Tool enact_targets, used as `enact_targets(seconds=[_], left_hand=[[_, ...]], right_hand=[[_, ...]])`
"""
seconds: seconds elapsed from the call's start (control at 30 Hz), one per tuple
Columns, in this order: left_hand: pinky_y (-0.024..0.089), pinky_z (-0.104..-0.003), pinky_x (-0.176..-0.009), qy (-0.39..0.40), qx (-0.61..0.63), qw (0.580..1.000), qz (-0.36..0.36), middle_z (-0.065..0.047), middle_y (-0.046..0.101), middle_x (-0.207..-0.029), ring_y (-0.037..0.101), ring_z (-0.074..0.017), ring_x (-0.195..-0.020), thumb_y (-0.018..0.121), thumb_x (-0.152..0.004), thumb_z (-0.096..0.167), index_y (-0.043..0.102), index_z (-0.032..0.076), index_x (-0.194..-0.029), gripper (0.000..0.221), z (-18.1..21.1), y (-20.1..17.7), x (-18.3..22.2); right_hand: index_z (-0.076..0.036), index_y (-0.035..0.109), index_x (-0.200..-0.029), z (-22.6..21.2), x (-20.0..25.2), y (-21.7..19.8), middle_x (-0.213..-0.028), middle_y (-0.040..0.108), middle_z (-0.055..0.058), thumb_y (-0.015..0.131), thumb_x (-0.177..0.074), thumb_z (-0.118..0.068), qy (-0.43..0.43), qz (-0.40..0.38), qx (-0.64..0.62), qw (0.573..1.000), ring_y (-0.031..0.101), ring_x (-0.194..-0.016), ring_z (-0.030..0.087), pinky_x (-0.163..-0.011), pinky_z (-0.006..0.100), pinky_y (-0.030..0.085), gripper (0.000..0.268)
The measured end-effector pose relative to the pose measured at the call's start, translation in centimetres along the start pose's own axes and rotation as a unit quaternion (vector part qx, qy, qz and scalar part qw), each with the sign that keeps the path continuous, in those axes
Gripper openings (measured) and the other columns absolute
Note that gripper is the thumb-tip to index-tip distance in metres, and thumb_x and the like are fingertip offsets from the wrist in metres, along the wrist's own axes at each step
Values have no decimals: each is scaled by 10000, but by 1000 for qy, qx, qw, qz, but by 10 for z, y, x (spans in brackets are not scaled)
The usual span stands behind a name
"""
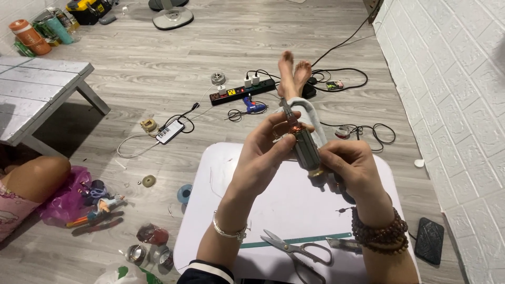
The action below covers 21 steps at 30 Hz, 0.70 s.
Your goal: Repairing a small electric motor armature by winding wire and securing components using scissors and a rod.
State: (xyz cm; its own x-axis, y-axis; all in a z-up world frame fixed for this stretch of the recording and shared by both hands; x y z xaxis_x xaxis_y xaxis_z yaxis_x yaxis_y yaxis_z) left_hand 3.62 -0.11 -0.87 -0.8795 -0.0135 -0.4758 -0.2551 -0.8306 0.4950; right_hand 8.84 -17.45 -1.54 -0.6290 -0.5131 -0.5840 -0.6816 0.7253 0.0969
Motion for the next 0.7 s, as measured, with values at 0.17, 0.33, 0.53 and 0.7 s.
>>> enact_targets(seconds=[0.17,0.33,0.53,0.7], left_hand=[[623,-508,-816,-2,56,998,16,-271,601,-1213,677,-401,-1040,684,-928,110,473,-44,-1340,488,-7,-3,-1],[591,-550,-855,-12,85,996,13,-299,567,-1228,651,-442,-1072,705,-911,110,444,-9,-1314,495,-4,6,2],[592,-506,-883,-14,85,996,-8,-279,610,-1222,673,-377,-1067,728,-901,129,429,40,-1279,490,-1,16,8],[607,-492,-872,24,38,999,-1,-324,635,-1173,705,-356,-1003,700,-905,49,422,29,-1253,446,-4,14,11]], right_hand=[[82,682,-845,18,6,-16,-412,574,100,582,-933,-70,-18,29,-7,999,556,-264,113,-243,193,451,202],[74,667,-842,16,7,-19,-423,582,95,562,-939,-75,-37,16,-8,999,577,-261,115,-243,194,472,206],[90,655,-867,10,8,-14,-443,559,80,556,-935,-62,-31,4,-86,996,553,-262,105,-268,200,481,194],[103,631,-856,18,5,-14,-424,511,79,539,-936,-39,-39,0,-128,991,507,-226,111,-248,214,452,187]])
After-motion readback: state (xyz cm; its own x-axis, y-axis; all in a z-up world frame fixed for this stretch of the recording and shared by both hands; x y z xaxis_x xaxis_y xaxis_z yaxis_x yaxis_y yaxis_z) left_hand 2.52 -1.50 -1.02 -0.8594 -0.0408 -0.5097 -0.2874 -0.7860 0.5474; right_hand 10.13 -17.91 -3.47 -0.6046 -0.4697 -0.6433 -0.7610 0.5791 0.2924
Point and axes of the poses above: each hand's wrist, its own x-axis away from the middle knuckle, its own y-axis out of the palm, z = x × y, the point moved 1 cm from there along -x, towards the middle knuckle
